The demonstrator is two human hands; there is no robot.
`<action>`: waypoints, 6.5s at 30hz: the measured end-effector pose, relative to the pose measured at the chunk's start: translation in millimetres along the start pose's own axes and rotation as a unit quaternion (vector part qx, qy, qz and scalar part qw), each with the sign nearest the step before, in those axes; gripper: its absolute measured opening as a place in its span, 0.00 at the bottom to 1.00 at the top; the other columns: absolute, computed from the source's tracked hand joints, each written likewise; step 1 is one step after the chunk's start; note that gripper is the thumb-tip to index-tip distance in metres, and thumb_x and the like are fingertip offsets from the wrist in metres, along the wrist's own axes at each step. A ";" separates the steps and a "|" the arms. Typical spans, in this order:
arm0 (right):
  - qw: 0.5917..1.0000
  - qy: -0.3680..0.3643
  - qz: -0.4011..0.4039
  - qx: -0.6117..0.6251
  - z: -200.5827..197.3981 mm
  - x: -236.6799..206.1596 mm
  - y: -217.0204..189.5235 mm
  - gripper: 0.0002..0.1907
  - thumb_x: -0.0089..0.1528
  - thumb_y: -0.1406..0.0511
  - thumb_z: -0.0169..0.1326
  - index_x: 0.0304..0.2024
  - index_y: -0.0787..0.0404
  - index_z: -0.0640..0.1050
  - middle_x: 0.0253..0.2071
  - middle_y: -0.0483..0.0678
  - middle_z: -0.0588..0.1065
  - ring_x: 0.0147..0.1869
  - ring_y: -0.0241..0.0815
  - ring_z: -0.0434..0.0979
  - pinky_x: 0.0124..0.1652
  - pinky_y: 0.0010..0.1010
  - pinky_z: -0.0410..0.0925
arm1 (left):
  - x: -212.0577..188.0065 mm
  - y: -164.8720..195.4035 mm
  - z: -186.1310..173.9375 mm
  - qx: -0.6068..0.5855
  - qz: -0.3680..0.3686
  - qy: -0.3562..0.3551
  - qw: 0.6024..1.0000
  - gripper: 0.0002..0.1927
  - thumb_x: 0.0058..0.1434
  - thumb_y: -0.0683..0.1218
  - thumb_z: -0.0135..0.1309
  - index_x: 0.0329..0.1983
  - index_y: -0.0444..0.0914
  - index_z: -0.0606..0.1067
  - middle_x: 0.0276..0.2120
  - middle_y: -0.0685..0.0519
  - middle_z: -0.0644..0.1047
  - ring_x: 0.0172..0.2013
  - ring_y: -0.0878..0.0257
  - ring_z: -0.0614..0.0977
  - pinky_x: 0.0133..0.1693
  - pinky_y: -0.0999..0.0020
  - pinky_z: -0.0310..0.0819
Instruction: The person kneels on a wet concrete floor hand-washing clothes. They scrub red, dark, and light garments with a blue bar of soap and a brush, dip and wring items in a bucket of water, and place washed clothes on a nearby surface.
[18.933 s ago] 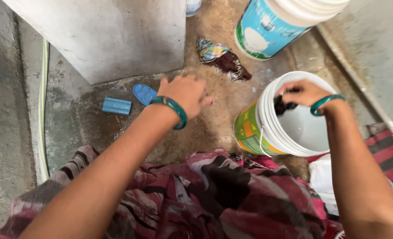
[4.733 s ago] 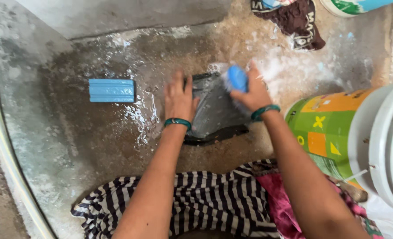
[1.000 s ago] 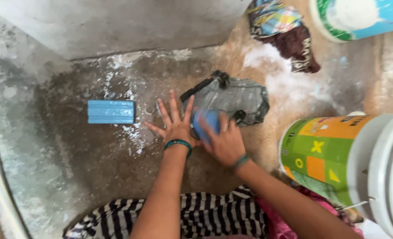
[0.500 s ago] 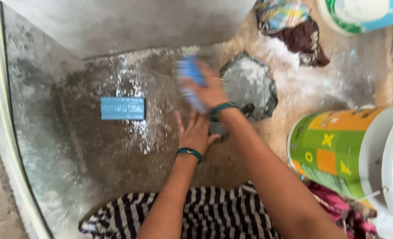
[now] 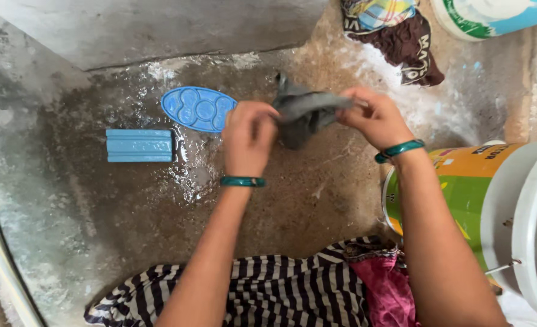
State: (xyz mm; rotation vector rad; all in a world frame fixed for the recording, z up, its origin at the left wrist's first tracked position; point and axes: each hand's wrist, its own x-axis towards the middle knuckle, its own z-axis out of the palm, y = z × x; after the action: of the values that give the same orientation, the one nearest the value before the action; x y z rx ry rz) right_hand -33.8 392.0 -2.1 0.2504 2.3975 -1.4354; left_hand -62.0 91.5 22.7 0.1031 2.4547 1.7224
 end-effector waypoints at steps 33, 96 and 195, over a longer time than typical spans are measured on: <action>0.951 0.196 -0.080 -0.225 172.2 -88.4 -27.0 0.30 0.74 0.52 0.28 0.76 0.54 0.58 0.80 0.49 0.51 0.85 0.55 0.42 0.76 0.57 0.42 | -95.0 -29.4 49.8 0.245 0.152 -0.181 0.940 0.36 0.69 0.54 0.36 0.77 0.32 0.54 0.77 0.45 0.54 0.76 0.51 0.52 0.73 0.49 0.36; 0.924 0.275 -0.250 -0.089 -20.0 -141.2 -357.6 0.25 0.62 0.49 0.59 0.25 0.65 0.79 0.17 0.51 0.72 0.23 0.37 0.70 0.26 0.39 0.65 | -10.9 254.2 -49.8 0.005 0.094 0.092 0.991 0.25 0.65 0.56 0.42 0.37 0.31 0.80 0.38 0.31 0.79 0.46 0.35 0.80 0.49 0.46 0.73; 0.875 0.200 0.182 -0.402 -235.0 -243.7 4.4 0.32 0.57 0.60 0.63 0.62 0.60 0.73 0.51 0.59 0.80 0.56 0.57 0.79 0.54 0.44 0.70 | -89.5 246.0 219.8 0.161 0.363 -0.295 0.869 0.47 0.43 0.38 0.56 0.71 0.37 0.59 0.70 0.43 0.62 0.75 0.48 0.51 0.71 0.39 0.37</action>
State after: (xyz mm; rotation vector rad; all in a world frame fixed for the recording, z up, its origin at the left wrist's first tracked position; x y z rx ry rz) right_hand 148.6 605.8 186.8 0.7783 2.8225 -0.1599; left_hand 54.3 367.8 187.1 1.5070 2.2861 1.1370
